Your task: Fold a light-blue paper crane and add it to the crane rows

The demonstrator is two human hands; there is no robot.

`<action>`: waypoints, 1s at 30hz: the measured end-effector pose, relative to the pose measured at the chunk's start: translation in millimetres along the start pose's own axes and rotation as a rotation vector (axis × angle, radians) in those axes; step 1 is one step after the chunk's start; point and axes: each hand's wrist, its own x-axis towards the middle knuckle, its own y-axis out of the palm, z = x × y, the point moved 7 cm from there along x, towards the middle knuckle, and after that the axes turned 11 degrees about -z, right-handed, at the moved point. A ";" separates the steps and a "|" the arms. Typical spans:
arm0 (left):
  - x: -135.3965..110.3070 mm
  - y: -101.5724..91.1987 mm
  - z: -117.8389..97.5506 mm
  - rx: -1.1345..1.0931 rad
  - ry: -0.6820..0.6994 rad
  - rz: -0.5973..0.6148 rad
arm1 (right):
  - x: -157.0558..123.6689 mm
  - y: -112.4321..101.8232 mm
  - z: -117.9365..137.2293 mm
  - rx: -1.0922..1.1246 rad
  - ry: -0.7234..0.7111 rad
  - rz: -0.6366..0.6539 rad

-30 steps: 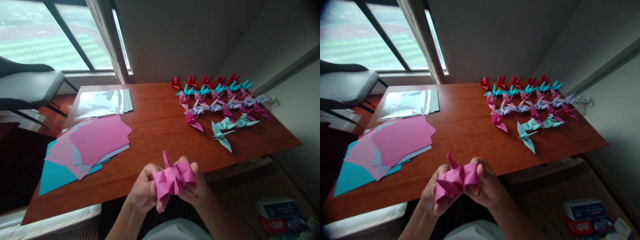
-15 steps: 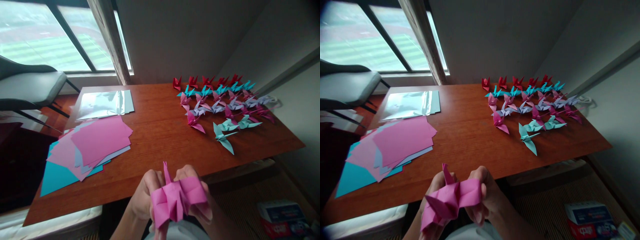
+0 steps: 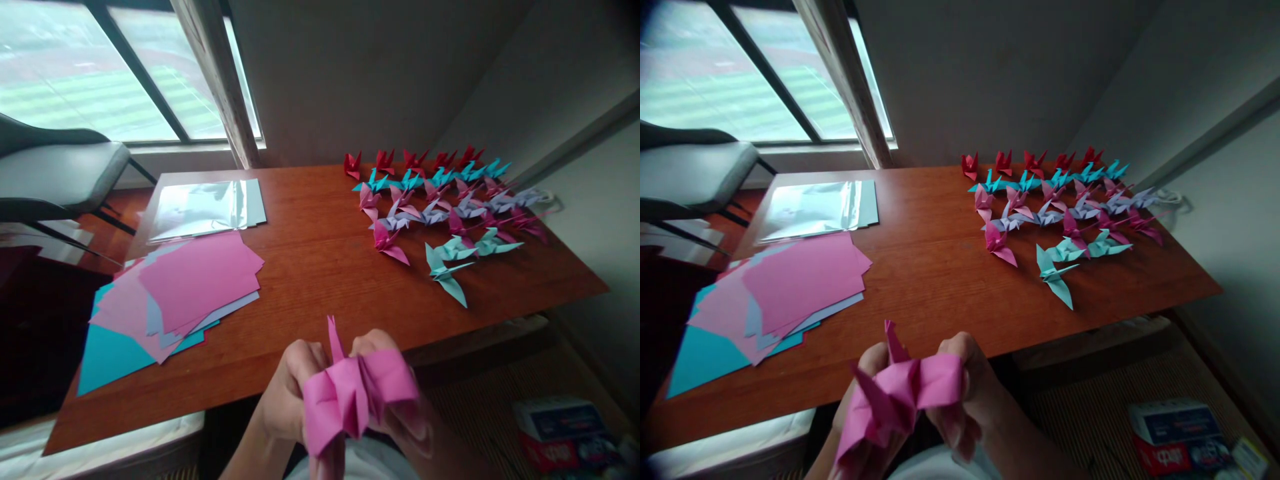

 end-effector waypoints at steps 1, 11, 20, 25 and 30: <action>0.8 3.1 -4.3 -0.027 0.015 0.027 | 0.8 4.7 10.8 0.108 -0.042 0.023; 2.6 -9.1 -67.0 0.071 0.130 -0.161 | -26.0 -25.9 148.1 -0.815 -0.500 -0.592; 14.3 5.0 -63.7 0.219 0.205 -0.165 | -30.3 20.5 162.0 -1.219 -0.800 -0.431; 15.9 11.7 -60.6 0.327 0.232 -0.148 | -28.5 19.9 167.5 -1.232 -0.883 -0.434; 21.5 17.4 -57.4 0.489 0.285 -0.200 | -33.7 13.5 174.5 -1.288 -0.888 -0.500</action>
